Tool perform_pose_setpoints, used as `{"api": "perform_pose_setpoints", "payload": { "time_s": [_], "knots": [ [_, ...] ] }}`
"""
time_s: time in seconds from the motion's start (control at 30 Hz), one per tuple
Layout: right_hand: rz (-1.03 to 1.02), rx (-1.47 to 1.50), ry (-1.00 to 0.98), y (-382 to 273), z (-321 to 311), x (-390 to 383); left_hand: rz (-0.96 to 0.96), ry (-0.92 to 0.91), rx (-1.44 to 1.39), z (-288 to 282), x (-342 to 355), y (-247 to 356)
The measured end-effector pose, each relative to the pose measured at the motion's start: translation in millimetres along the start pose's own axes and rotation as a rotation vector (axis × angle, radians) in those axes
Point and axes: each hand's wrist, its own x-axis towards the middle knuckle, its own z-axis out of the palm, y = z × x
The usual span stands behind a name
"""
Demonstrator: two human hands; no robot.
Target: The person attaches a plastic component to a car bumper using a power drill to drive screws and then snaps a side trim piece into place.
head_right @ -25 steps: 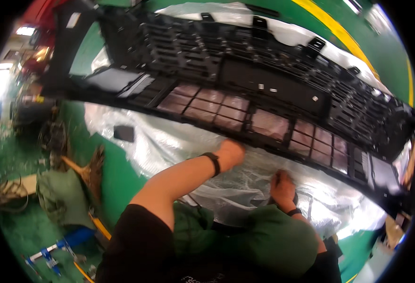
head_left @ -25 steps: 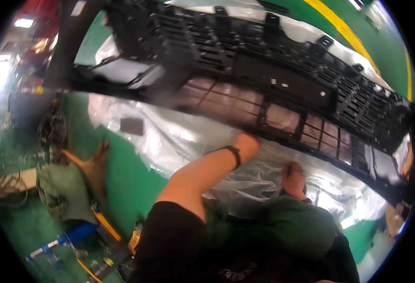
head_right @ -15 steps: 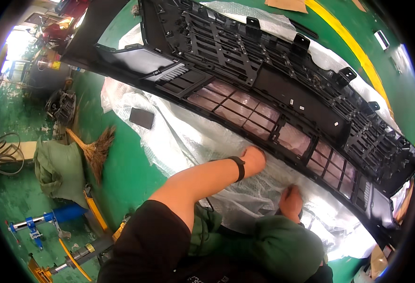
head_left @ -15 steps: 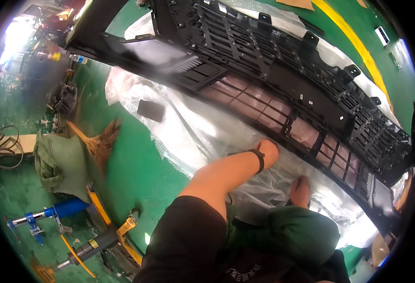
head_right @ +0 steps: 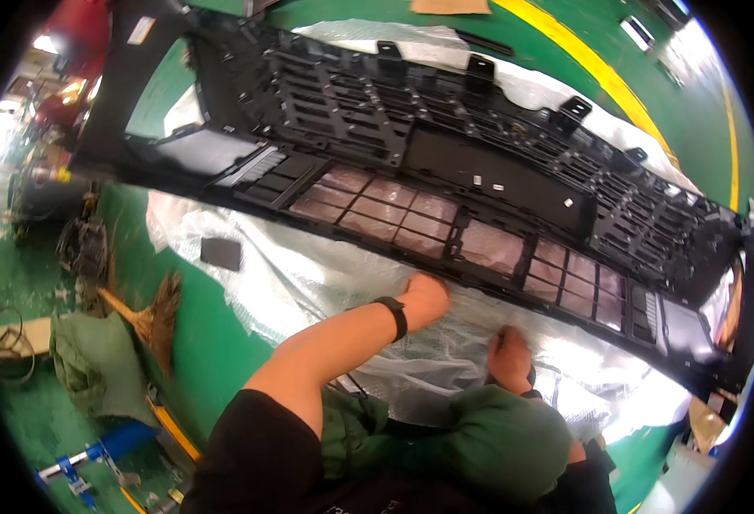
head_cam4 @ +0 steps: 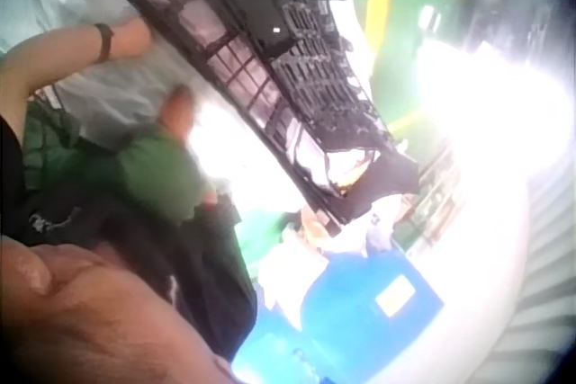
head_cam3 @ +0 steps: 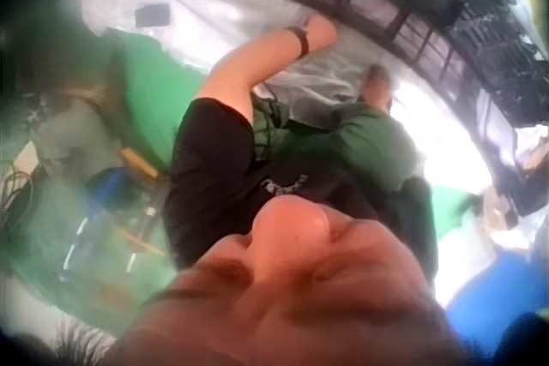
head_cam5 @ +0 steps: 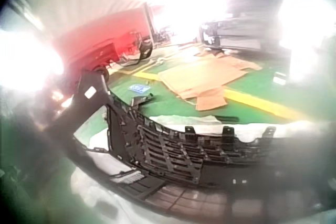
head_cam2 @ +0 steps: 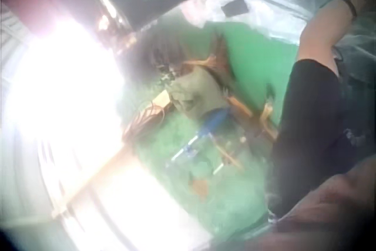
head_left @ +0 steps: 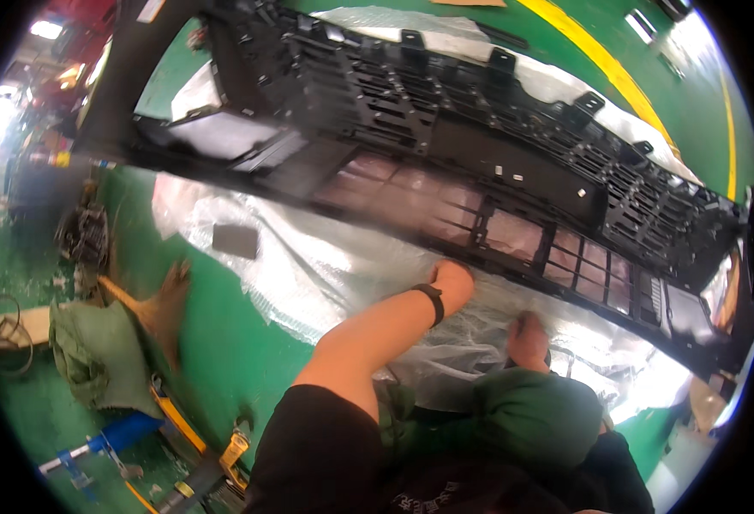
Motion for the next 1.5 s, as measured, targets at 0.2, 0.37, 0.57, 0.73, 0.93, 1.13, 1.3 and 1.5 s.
{"api": "perform_pose_setpoints", "payload": {
  "time_s": [0.2, 0.37, 0.57, 0.73, 0.93, 1.13, 1.3, 1.5],
  "knots": [
    [0.094, -0.025, -0.127, -12, -12, 4, 0.032, 0.073, 0.009, 12, 5, -3],
    [0.149, 0.004, -0.149, -12, -25, 12, 0.155, 0.362, 0.106, 23, 15, -9],
    [0.072, 0.098, -0.223, -7, -26, 15, 0.322, 0.561, 0.134, 58, 26, -41],
    [0.058, 0.132, -0.183, 0, -26, 4, 0.253, 0.192, 0.137, 18, 3, -23],
    [0.043, 0.122, -0.234, -1, -26, 7, 0.175, -0.065, 0.134, -14, -14, -17],
    [0.065, 0.225, -0.354, -9, -38, 21, 0.267, -0.216, 0.219, -119, -72, 15],
    [0.057, 0.214, -0.518, -4, -69, 36, 0.459, 0.445, -0.442, -213, -170, 61],
    [0.444, 0.425, -0.079, -28, -205, 8, 0.117, 0.596, -0.82, -237, -302, 33]
  ]
}}
